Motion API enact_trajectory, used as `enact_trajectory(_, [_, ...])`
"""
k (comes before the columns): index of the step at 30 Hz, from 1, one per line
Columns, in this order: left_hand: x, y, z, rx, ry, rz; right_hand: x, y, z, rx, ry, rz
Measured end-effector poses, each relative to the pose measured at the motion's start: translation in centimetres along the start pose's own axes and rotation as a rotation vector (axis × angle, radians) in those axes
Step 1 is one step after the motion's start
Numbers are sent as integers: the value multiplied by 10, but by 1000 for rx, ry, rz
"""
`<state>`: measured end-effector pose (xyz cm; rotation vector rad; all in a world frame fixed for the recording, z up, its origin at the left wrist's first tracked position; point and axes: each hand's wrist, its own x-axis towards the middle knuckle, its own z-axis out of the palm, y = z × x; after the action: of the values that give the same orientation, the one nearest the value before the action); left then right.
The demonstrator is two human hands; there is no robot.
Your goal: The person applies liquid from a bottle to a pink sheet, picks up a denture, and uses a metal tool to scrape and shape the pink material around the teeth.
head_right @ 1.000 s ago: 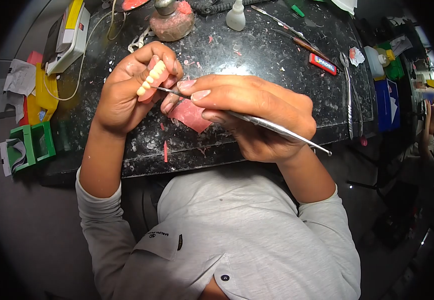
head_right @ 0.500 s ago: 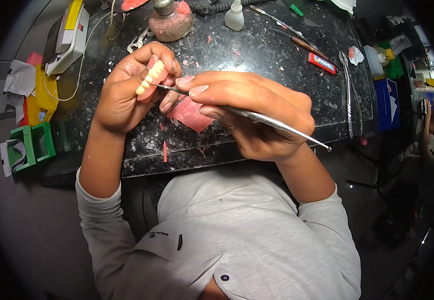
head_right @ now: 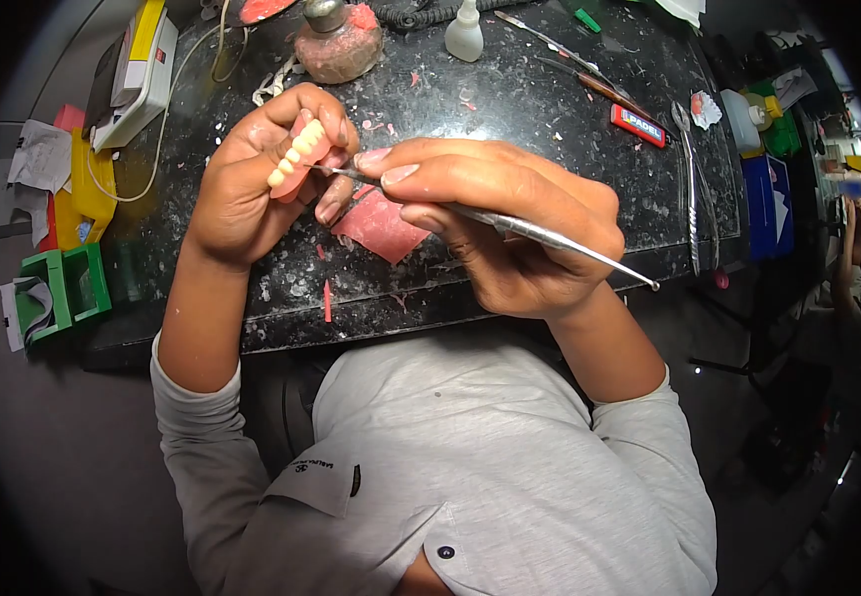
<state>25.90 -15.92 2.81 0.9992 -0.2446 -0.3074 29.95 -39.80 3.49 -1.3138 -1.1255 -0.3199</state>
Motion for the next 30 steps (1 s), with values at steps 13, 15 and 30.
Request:
enact_trajectory(13, [0, 1, 4, 11, 39, 6, -2, 3, 1, 37, 55, 0])
enact_trajectory(15, [0, 2, 5, 24, 45, 5, -2, 5, -2, 100, 94, -11])
enact_trajectory(30, [-1, 3, -1, -15, 21, -4, -10, 2, -16, 107, 145, 263])
